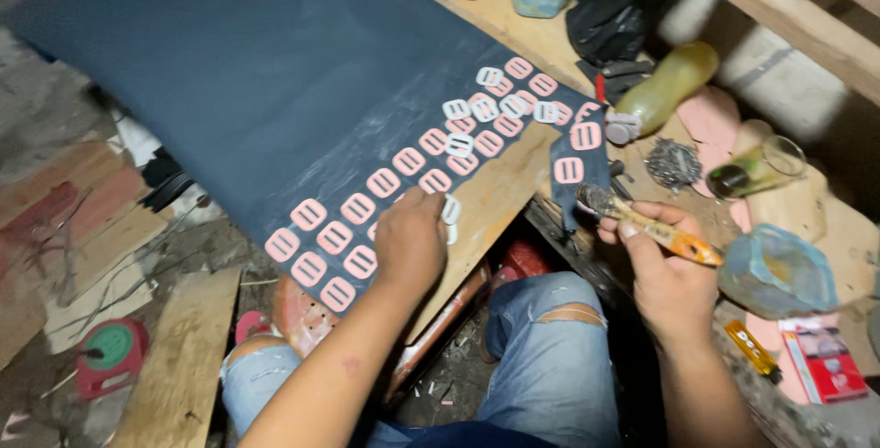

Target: The person applies adhesive to a dark sheet using a yellow squeeze bottle, then places small white plastic shoe parts onto the sheet. They later use a brush to spread additional adhesive on the sheet.

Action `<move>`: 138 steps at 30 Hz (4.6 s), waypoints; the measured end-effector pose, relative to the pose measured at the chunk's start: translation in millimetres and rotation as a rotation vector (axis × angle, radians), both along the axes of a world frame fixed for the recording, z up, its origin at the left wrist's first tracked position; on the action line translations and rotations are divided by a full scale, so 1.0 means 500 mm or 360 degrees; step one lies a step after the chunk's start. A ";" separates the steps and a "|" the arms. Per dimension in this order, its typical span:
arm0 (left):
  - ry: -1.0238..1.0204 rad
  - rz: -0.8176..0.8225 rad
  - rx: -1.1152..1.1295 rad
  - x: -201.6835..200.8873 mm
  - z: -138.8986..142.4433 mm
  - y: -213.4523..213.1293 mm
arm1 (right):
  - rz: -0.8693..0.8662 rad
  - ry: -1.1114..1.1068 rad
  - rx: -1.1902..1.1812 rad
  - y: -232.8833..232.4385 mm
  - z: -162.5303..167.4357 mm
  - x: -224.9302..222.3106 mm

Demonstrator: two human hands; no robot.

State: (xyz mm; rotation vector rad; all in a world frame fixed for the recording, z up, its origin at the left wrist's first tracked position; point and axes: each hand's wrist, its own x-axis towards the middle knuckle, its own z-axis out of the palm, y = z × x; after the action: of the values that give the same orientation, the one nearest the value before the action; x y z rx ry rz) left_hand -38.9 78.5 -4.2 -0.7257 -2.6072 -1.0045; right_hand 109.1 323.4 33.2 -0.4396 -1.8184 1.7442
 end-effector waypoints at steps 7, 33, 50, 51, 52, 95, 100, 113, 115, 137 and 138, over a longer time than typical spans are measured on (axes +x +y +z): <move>0.0138 -0.0042 0.0176 0.038 0.023 -0.019 | -0.0783 -0.0096 0.0678 0.195 0.055 0.158; 0.0294 0.0462 0.0202 0.075 -0.042 -0.180 | -0.0790 -0.0510 0.1007 0.298 0.082 0.267; -0.0705 0.0689 0.1925 -0.058 -0.191 -0.349 | 0.0280 0.0167 -0.0047 0.096 0.090 -0.138; -0.0694 0.0679 0.1955 -0.058 -0.180 -0.350 | 0.0396 0.0191 -0.0034 0.042 0.093 -0.188; -0.0682 0.0669 0.1985 -0.060 -0.168 -0.350 | 0.0417 0.0040 -0.0081 -0.010 0.093 -0.240; -0.0162 -0.0028 -0.0742 -0.416 -0.013 -0.313 | 0.0887 -0.0292 0.0638 -0.362 -0.094 -0.591; -0.0212 -0.0023 -0.0769 -0.416 -0.009 -0.313 | 0.1153 -0.0414 0.0682 -0.403 -0.072 -0.569; -0.0271 0.0008 -0.0789 -0.410 0.002 -0.311 | 0.1617 -0.0949 0.1037 -0.365 0.010 -0.533; -0.0281 0.0005 -0.0776 -0.410 0.002 -0.309 | 0.1549 -0.0734 0.1134 -0.346 0.011 -0.528; -0.0181 0.0013 -0.0721 -0.412 -0.013 -0.307 | 0.0348 0.0052 0.1627 -0.247 -0.061 -0.547; -0.0183 0.0014 -0.0723 -0.413 -0.013 -0.307 | 0.0335 0.0124 0.1623 -0.252 -0.058 -0.550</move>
State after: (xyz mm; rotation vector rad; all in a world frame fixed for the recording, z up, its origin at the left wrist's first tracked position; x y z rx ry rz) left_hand -245.4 -74.8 -10.8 -0.7689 -2.9735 -0.4589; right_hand -166.0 197.6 4.4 0.2408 -2.4393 0.7192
